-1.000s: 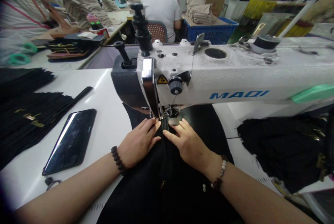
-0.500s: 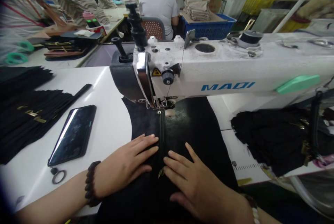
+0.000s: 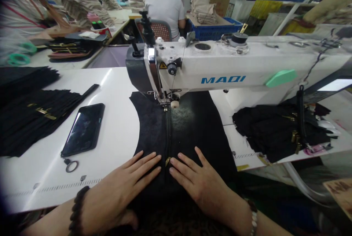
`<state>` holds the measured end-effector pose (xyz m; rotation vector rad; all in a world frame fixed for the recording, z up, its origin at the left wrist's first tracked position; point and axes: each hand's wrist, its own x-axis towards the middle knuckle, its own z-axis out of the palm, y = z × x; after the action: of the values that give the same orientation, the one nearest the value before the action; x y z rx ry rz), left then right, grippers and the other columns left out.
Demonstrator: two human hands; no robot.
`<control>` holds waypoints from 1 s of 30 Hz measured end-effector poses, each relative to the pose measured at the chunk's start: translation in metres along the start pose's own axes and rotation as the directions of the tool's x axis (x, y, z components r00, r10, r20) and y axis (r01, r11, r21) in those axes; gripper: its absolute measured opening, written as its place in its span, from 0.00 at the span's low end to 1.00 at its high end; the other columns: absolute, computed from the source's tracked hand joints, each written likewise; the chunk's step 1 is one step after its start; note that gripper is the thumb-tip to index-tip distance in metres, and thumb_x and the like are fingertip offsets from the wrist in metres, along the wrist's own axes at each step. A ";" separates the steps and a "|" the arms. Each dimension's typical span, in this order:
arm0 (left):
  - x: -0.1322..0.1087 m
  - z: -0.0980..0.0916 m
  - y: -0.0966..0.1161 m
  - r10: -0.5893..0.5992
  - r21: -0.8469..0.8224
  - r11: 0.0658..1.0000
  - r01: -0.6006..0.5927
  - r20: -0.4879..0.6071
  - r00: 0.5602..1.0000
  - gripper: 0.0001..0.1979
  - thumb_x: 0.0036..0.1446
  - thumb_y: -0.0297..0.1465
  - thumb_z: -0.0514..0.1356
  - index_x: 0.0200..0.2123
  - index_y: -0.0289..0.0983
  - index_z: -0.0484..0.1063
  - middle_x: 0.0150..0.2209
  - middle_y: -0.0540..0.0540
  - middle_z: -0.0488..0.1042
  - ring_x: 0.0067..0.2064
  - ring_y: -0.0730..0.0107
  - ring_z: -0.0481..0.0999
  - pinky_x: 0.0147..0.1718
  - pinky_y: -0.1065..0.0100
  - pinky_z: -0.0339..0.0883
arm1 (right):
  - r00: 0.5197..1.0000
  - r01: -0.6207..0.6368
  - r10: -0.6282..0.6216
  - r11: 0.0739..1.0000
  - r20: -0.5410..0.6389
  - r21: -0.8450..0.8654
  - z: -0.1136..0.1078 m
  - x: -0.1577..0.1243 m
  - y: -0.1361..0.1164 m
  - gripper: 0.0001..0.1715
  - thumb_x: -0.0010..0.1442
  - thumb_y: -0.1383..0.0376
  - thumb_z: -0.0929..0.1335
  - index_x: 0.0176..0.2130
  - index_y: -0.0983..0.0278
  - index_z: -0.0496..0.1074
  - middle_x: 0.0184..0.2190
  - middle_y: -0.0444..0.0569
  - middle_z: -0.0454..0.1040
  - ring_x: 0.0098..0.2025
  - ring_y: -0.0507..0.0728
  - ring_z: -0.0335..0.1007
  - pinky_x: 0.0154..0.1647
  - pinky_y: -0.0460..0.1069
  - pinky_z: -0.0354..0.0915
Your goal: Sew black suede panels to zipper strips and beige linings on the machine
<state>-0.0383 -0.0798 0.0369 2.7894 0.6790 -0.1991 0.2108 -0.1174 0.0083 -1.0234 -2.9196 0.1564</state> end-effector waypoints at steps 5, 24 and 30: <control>-0.007 0.005 0.006 0.009 0.179 0.984 0.016 -0.135 0.991 0.23 0.55 0.20 0.50 0.55 0.33 0.58 0.57 0.38 0.60 0.57 0.58 0.61 0.52 0.56 0.60 | 0.999 -0.029 0.027 0.996 0.025 0.082 -0.018 0.002 0.001 0.28 0.58 0.74 0.57 0.57 0.64 0.55 0.60 0.48 0.52 0.61 0.60 0.46 0.56 0.69 0.48; 0.000 -0.017 0.007 0.016 -0.150 0.987 -0.055 -0.252 0.968 0.11 0.60 0.31 0.53 0.44 0.34 0.68 0.44 0.43 0.74 0.46 0.65 0.73 0.46 0.66 0.67 | 0.978 -0.113 0.047 0.937 0.202 0.331 -0.037 0.002 0.016 0.27 0.60 0.66 0.60 0.58 0.58 0.55 0.58 0.47 0.57 0.61 0.58 0.47 0.59 0.67 0.42; 0.002 -0.022 -0.001 -0.010 -0.256 0.964 -0.068 -0.292 0.956 0.15 0.63 0.36 0.46 0.41 0.36 0.70 0.42 0.44 0.75 0.42 0.67 0.74 0.41 0.68 0.68 | 0.968 -0.129 0.027 0.905 0.249 0.405 -0.046 0.004 0.023 0.25 0.61 0.64 0.60 0.58 0.56 0.56 0.57 0.46 0.58 0.60 0.57 0.49 0.59 0.66 0.44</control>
<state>-0.0355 -0.0717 0.0578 2.5892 0.6726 0.2949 0.2251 -0.0929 0.0511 -1.1066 -2.8413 0.9268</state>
